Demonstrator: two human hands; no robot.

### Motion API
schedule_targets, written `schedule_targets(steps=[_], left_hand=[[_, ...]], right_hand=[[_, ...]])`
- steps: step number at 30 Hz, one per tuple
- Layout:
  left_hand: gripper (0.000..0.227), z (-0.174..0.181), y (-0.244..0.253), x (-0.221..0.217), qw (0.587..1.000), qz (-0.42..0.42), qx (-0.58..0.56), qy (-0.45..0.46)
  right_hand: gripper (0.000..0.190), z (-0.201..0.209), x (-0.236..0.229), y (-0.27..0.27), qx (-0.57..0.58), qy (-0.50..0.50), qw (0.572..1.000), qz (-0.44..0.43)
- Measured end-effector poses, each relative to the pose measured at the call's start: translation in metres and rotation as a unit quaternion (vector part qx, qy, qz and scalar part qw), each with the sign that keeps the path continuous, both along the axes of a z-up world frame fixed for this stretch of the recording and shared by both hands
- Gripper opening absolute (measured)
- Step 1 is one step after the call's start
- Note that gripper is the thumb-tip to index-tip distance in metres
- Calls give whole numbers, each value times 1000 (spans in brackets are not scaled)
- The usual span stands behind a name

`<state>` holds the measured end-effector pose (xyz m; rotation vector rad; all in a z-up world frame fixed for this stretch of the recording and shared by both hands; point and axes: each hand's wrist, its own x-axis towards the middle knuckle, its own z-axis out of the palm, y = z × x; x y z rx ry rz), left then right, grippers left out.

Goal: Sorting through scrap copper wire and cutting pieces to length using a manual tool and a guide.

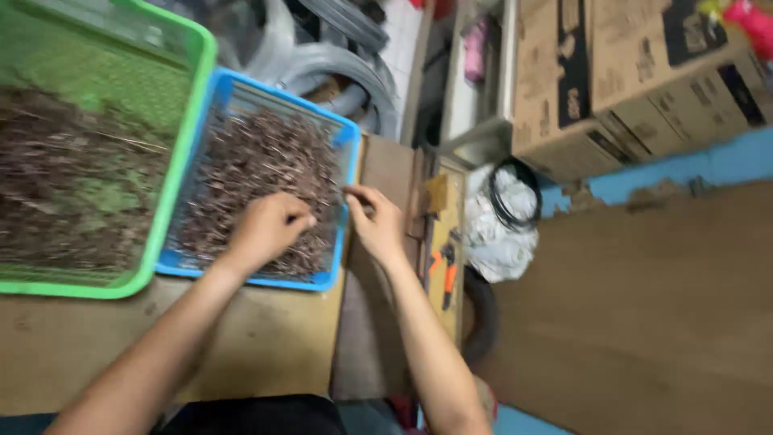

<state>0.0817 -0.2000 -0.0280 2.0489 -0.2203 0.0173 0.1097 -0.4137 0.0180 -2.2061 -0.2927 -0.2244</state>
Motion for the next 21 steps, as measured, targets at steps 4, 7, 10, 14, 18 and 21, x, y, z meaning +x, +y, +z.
schedule_targets(steps=[4,7,10,14,18,21], left_hand=[[15,31,-5,-16,1000,11,-1,26],[13,23,14,-14,995,68,-73,31],[10,3,38,-23,986,164,-25,-22],[17,-3,56,-35,973,199,116,17],[23,11,53,-39,966,179,160,100],[19,11,56,-27,964,180,159,114]], right_hand=[[13,-7,24,13,-89,-13,996,15],[13,-2,48,52,-122,-75,988,56],[15,9,54,96,-175,-65,970,157],[21,6,71,134,-350,-113,892,263],[24,-28,85,140,-422,-174,839,296],[23,-38,101,136,-420,-251,810,324]])
